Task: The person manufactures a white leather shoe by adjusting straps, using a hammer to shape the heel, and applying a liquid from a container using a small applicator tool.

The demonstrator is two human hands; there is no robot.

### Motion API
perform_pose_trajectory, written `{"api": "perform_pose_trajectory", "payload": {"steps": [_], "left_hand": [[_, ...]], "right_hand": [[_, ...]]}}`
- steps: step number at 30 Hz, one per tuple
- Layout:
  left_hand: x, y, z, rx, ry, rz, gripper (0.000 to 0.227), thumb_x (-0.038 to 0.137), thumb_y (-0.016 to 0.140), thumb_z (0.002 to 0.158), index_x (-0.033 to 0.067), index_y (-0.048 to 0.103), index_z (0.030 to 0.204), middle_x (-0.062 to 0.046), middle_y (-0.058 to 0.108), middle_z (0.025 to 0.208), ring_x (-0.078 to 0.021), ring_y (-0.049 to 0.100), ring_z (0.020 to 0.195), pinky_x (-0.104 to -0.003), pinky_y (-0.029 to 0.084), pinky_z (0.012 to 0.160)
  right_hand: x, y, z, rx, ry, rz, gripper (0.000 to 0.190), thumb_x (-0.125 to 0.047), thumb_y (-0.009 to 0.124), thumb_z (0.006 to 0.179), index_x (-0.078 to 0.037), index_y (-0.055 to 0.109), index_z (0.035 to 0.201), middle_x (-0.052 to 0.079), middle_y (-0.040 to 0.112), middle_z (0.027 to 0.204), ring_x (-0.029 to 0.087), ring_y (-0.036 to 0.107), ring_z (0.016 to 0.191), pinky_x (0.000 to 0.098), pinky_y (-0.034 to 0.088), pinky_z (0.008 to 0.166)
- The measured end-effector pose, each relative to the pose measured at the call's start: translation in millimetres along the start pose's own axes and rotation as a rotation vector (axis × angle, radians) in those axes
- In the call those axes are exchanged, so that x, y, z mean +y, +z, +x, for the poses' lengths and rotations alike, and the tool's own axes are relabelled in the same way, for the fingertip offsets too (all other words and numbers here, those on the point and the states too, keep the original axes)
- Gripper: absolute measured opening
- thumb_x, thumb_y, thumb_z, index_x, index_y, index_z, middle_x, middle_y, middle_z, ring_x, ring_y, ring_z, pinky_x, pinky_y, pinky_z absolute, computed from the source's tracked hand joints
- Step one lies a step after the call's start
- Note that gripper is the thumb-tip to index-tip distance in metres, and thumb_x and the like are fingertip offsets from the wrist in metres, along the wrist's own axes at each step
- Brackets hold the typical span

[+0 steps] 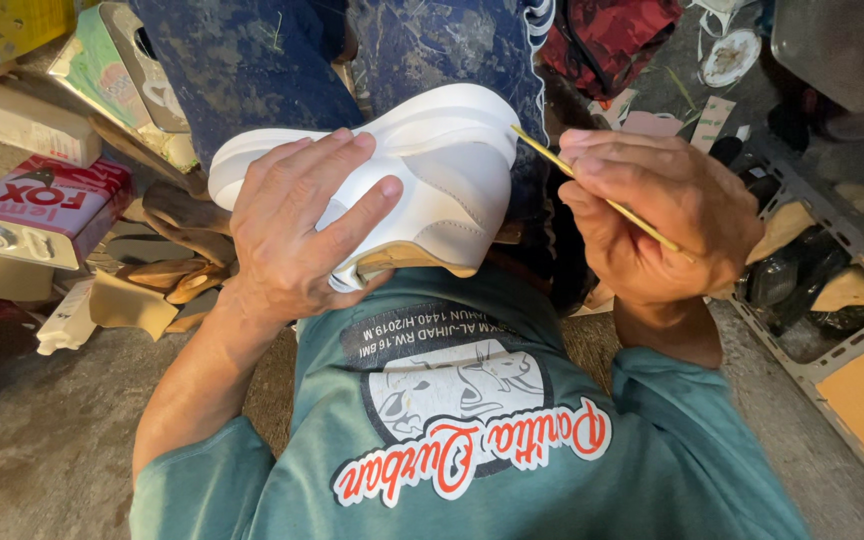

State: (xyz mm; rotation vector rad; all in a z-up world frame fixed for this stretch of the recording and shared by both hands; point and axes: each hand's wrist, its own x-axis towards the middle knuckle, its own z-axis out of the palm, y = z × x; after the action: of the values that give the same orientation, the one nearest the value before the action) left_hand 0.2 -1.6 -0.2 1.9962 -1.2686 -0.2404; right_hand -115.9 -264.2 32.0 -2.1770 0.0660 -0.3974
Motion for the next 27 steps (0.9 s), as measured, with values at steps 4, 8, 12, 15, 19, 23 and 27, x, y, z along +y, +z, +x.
{"api": "perform_pose_trajectory", "payload": {"steps": [4, 8, 12, 15, 19, 23, 27], "left_hand": [[-1, 0, 0, 0.001, 0.011, 0.008, 0.051, 0.049, 0.041, 0.107, 0.0082, 0.065, 0.126, -0.027, 0.068, 0.126, -0.0442, 0.073, 0.112, -0.053, 0.058, 0.095], [0, 0, -1, -0.003, 0.002, 0.012, 0.051, 0.050, 0.042, 0.106, 0.0085, 0.065, 0.126, -0.026, 0.068, 0.125, -0.0442, 0.074, 0.112, -0.054, 0.058, 0.094], [-1, 0, -1, -0.006, 0.007, 0.014, 0.051, 0.049, 0.042, 0.106, 0.0084, 0.066, 0.126, -0.026, 0.068, 0.126, -0.0441, 0.073, 0.112, -0.053, 0.058, 0.094], [-1, 0, -2, -0.010, 0.003, 0.015, 0.052, 0.051, 0.043, 0.106, 0.0089, 0.065, 0.127, -0.027, 0.068, 0.126, -0.0440, 0.074, 0.112, -0.053, 0.058, 0.094], [-1, -1, -2, -0.024, 0.000, 0.008, 0.051, 0.051, 0.047, 0.105, 0.0085, 0.065, 0.128, -0.027, 0.068, 0.127, -0.0445, 0.073, 0.113, -0.054, 0.058, 0.095], [-1, -1, -1, -0.023, 0.003, 0.009, 0.052, 0.051, 0.045, 0.105, 0.0088, 0.064, 0.128, -0.026, 0.068, 0.127, -0.0442, 0.073, 0.113, -0.053, 0.058, 0.095], [-2, -1, -2, -0.025, 0.003, 0.000, 0.052, 0.051, 0.044, 0.106, 0.0091, 0.064, 0.128, -0.027, 0.067, 0.128, -0.0443, 0.073, 0.114, -0.053, 0.058, 0.096]], "right_hand": [[11, 9, -8, 0.080, 0.025, 0.147, 0.013, -0.004, 0.066, 0.103, 0.006, 0.058, 0.107, 0.022, 0.069, 0.096, 0.041, 0.077, 0.089, 0.0491, 0.064, 0.084], [9, 17, -5, 0.086, 0.093, 0.120, 0.014, -0.006, 0.063, 0.104, 0.006, 0.058, 0.099, 0.021, 0.070, 0.087, 0.039, 0.078, 0.082, 0.0421, 0.060, 0.076], [9, 17, -2, 0.029, 0.071, 0.080, 0.011, 0.002, 0.066, 0.101, 0.011, 0.064, 0.096, 0.023, 0.073, 0.087, 0.038, 0.078, 0.080, 0.0397, 0.062, 0.072], [6, 16, -2, 0.015, 0.082, 0.057, 0.013, 0.000, 0.064, 0.103, 0.011, 0.065, 0.096, 0.022, 0.073, 0.086, 0.038, 0.078, 0.080, 0.0393, 0.061, 0.071], [5, 16, -1, 0.024, 0.079, 0.075, 0.013, 0.000, 0.065, 0.102, 0.011, 0.064, 0.094, 0.023, 0.072, 0.085, 0.039, 0.078, 0.079, 0.0398, 0.061, 0.071], [8, 18, -2, 0.001, 0.062, 0.071, 0.014, -0.003, 0.063, 0.103, 0.009, 0.063, 0.096, 0.021, 0.073, 0.087, 0.037, 0.078, 0.079, 0.0396, 0.061, 0.071], [10, 18, -2, -0.012, 0.051, 0.082, 0.013, -0.004, 0.064, 0.104, 0.008, 0.062, 0.100, 0.020, 0.073, 0.088, 0.036, 0.078, 0.079, 0.0395, 0.061, 0.070]]}}
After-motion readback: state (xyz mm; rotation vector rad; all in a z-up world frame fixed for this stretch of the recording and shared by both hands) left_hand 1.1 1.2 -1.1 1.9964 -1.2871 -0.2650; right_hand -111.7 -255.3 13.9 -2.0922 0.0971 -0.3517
